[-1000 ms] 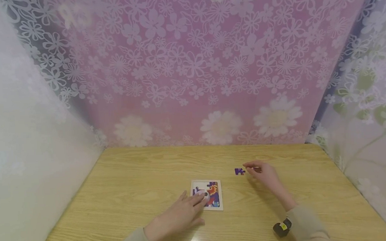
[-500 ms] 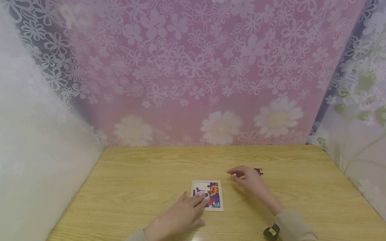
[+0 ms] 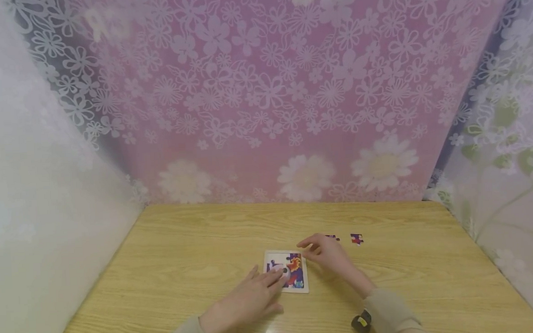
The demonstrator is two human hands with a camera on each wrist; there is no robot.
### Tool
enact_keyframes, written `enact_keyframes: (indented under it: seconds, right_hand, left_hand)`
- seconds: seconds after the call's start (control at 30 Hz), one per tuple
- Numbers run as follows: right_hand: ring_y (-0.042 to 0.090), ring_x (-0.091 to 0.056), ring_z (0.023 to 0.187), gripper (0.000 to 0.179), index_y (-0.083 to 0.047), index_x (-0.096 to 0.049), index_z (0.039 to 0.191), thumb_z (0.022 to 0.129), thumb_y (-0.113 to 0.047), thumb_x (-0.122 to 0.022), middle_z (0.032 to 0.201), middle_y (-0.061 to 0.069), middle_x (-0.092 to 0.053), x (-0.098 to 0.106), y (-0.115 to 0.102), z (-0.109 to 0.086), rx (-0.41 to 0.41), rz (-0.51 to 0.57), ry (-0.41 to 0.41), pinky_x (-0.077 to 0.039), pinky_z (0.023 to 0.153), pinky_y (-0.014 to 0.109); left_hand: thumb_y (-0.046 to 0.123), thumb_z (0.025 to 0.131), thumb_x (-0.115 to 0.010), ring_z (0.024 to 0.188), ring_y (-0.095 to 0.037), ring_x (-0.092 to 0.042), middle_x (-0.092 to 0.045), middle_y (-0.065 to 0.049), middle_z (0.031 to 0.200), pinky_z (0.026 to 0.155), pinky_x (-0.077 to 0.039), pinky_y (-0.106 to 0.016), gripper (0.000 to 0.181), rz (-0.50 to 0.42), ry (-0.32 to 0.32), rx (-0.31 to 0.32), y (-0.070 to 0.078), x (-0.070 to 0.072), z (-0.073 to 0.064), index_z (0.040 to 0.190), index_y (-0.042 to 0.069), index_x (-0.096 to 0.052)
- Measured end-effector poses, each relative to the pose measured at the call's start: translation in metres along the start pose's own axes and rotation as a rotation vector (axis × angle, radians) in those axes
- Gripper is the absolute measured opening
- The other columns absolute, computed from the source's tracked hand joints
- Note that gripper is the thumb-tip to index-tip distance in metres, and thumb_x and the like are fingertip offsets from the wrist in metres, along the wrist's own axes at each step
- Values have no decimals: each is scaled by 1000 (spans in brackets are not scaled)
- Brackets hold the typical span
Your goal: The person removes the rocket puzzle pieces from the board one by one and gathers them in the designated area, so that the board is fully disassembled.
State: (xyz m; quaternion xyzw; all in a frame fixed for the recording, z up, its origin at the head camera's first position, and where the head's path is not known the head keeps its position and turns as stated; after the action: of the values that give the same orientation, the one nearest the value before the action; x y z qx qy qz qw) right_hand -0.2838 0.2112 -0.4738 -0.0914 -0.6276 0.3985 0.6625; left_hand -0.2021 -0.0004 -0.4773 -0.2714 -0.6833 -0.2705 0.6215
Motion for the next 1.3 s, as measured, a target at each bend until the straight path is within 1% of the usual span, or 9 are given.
enact_keyframes:
  seconds: [0.17,0.3,0.43,0.5,0.63,0.73,0.83,1.07,1.3]
  right_hand:
    - [22,-69,90,23,-9,-75,115,92,-10,-74,108,8,-71,-7,-1,2,6,-3,-35,-60,75,30]
    - [20,-68,88,23,-9,-76,114,91,-8,-75,104,6,-71,-12,-3,4,5,-10,-58,-58,73,29]
    - [15,-63,84,24,-10,-76,114,90,-10,-77,103,5,-69,-16,-7,6,2,-29,-81,-53,69,25]
    - [13,-59,81,25,-11,-77,113,89,-12,-78,105,4,-68,-18,-9,7,3,-50,-95,-49,66,23]
    - [12,-52,77,26,-12,-77,111,86,-15,-81,107,5,-66,-23,-14,10,53,-134,-122,-43,64,23]
    - [13,-50,77,26,-12,-78,110,84,-15,-82,106,6,-65,-25,-18,10,94,-193,-128,-41,64,23]
    - [13,-50,77,26,-11,-78,108,84,-13,-83,106,7,-64,-25,-22,10,106,-209,-128,-41,64,23]
    - [14,-50,79,26,-12,-78,107,82,-13,-84,105,5,-63,-26,-23,10,90,-225,-117,-40,64,24]
    - [14,-52,82,25,-16,-76,105,82,-14,-85,102,1,-63,-26,-22,10,81,-225,-97,-43,68,26]
  left_hand:
    - [55,100,-52,149,-16,-35,-36,-2,162,119,-34,-51,67,35,5,-5,1,-1,0,155,19,-44]
    - [56,100,-51,149,-16,-34,-35,-1,163,119,-33,-52,67,30,-2,-3,0,-1,0,156,20,-43]
    - [56,100,-51,149,-16,-34,-35,-1,163,119,-33,-52,67,28,-2,-6,0,-1,0,156,19,-43]
    - [55,100,-51,149,-16,-34,-36,-2,162,119,-33,-52,67,32,3,-9,0,-1,0,155,19,-43]
    - [55,100,-52,149,-16,-35,-37,-2,162,118,-34,-52,67,41,14,-13,1,0,0,155,18,-44]
    - [55,100,-53,148,-17,-36,-38,-3,161,118,-34,-52,67,42,18,-13,1,1,0,154,18,-45]
    - [55,99,-53,148,-17,-36,-39,-3,161,118,-35,-53,67,47,23,-17,1,1,1,154,18,-45]
    - [56,99,-52,148,-17,-37,-39,-4,161,117,-35,-53,67,52,27,-22,1,2,0,154,17,-45]
    - [56,100,-52,147,-17,-37,-40,-4,160,117,-36,-53,67,59,37,-27,0,0,1,154,17,-46]
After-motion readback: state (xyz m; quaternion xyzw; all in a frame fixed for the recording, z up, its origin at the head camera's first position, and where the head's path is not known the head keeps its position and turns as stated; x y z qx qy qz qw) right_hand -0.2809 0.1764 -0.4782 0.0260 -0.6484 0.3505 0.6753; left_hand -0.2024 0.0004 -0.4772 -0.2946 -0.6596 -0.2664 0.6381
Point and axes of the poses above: each hand's wrist, its own z-axis towards the middle knuckle, its own x-axis out of the back of the hand, y = z × x, the point moved 4 cm from there along z, towards the middle knuckle
